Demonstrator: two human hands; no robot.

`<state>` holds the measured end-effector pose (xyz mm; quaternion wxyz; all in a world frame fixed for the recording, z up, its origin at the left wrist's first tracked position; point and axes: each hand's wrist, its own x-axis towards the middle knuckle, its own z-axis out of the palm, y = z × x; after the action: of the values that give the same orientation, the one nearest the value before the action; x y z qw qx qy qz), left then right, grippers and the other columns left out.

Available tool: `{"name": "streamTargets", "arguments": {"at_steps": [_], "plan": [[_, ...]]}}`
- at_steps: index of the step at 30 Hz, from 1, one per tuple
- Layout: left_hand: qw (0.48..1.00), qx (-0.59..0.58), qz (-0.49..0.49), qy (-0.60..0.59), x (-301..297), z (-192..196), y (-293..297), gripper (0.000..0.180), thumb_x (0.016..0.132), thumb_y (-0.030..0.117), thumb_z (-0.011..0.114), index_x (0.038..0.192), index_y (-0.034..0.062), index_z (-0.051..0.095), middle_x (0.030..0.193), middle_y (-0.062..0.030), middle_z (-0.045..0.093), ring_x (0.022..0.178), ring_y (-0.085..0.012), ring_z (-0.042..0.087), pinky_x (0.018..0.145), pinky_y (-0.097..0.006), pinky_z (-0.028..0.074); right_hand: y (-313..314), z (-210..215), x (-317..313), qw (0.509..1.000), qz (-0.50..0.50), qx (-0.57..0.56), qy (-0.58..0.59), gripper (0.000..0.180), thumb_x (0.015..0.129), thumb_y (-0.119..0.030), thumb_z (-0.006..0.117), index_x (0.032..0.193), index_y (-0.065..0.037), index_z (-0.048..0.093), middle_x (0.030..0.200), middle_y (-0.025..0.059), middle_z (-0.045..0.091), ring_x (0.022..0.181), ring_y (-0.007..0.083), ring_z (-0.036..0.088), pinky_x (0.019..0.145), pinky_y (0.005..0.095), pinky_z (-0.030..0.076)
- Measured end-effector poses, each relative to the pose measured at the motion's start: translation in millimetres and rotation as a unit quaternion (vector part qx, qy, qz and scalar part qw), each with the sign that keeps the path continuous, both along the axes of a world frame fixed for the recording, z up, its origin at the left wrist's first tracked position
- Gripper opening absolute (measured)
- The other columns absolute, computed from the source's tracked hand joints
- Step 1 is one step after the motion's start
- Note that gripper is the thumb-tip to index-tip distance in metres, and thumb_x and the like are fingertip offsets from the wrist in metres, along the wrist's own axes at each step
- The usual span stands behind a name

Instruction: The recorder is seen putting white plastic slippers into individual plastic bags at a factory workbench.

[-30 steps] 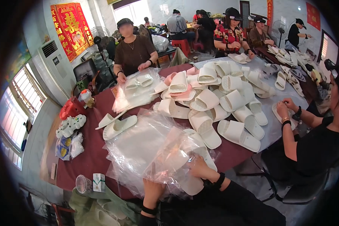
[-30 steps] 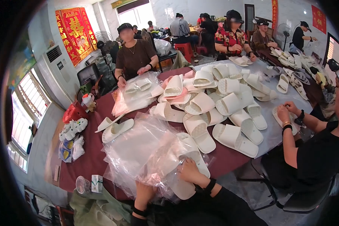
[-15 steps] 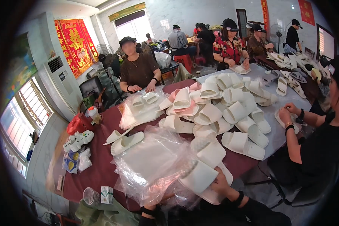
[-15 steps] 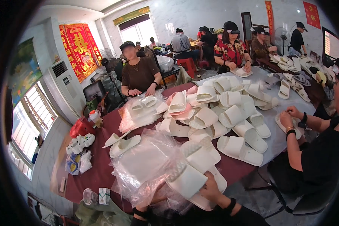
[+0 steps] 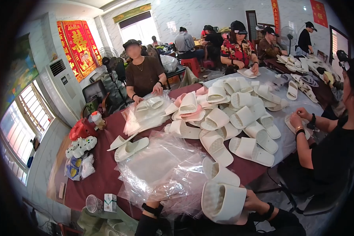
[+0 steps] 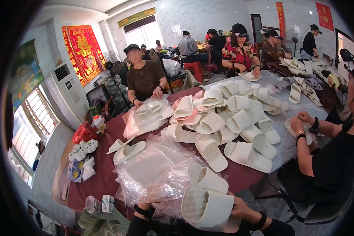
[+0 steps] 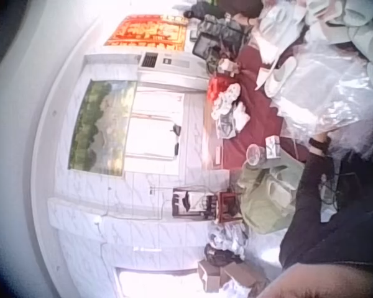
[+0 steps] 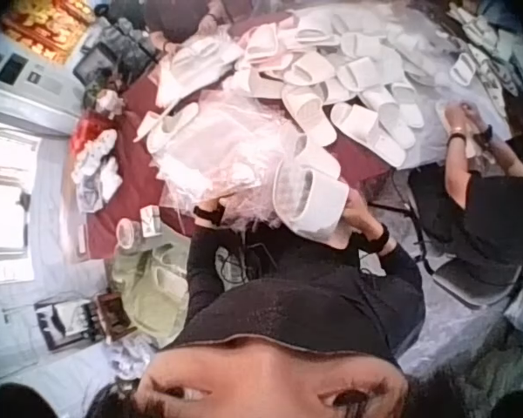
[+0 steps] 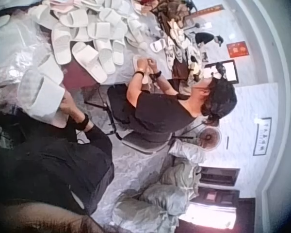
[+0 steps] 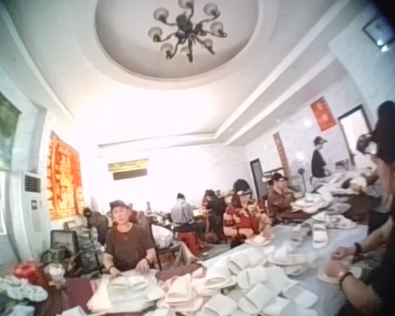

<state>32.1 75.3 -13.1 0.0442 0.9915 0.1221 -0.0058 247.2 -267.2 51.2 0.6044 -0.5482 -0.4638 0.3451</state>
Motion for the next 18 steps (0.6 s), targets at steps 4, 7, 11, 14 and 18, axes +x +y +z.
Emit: {"name": "streamTargets", "arguments": {"at_steps": [4, 7, 11, 14, 18], "plan": [[1.000, -0.019, 0.004, 0.020, 8.0, 0.5, -5.3, 0.069, 0.077, 0.051, 0.063, 0.134, 0.0149, 0.045, 0.132, -0.0244, 0.045, 0.125, -0.0382, 0.040, 0.103, -0.042, 0.034, -12.4, 4.7, -2.3, 0.997, 0.031, 0.072, 0.023, 0.039, 0.080, -0.007, 0.067, 0.118, -0.001, 0.058, 0.131, 0.0112, 0.048, 0.122, 0.0218, 0.044, 0.098, 0.0324, 0.038], [0.998, -0.038, -0.019, 0.041, 10.3, 9.2, -1.0, 0.069, 0.078, 0.052, 0.062, 0.132, 0.0126, 0.046, 0.132, -0.0245, 0.046, 0.125, -0.0380, 0.041, 0.103, -0.042, 0.034, -16.2, 10.7, 0.7, 0.990, 0.073, 0.035, 0.114, 0.035, 0.083, -0.007, 0.066, 0.117, 0.000, 0.058, 0.127, 0.0082, 0.052, 0.117, 0.0170, 0.047, 0.096, 0.0317, 0.039], [0.995, -0.061, -0.029, 0.070, 30.2, 22.1, -3.3, 0.068, 0.078, 0.052, 0.060, 0.130, 0.0094, 0.048, 0.131, -0.0247, 0.047, 0.124, -0.0378, 0.042, 0.103, -0.042, 0.034, -23.5, 9.5, 6.9, 0.974, 0.212, 0.032, 0.076, 0.041, 0.087, -0.010, 0.062, 0.125, 0.001, 0.051, 0.128, 0.0062, 0.052, 0.115, 0.0132, 0.046, 0.096, 0.0300, 0.039], [0.992, -0.084, 0.005, 0.091, 45.8, 39.1, -1.3, 0.068, 0.079, 0.053, 0.059, 0.128, 0.0071, 0.050, 0.131, -0.0248, 0.047, 0.123, -0.0376, 0.043, 0.103, -0.042, 0.034, -18.7, 29.7, -6.3, 0.964, 0.250, 0.016, 0.086, 0.051, 0.088, -0.013, 0.061, 0.134, 0.000, 0.042, 0.132, 0.0057, 0.048, 0.117, 0.0124, 0.044, 0.097, 0.0289, 0.037], [0.979, -0.133, 0.076, 0.136, 49.9, 43.9, 6.1, 0.068, 0.079, 0.053, 0.058, 0.126, 0.0040, 0.052, 0.130, -0.0250, 0.048, 0.122, -0.0373, 0.044, 0.103, -0.042, 0.034, 0.3, 12.9, -2.1, 0.936, 0.336, -0.034, 0.100, 0.059, 0.090, -0.016, 0.059, 0.140, -0.001, 0.032, 0.139, 0.0060, 0.039, 0.124, 0.0124, 0.037, 0.101, 0.0287, 0.033]]}}
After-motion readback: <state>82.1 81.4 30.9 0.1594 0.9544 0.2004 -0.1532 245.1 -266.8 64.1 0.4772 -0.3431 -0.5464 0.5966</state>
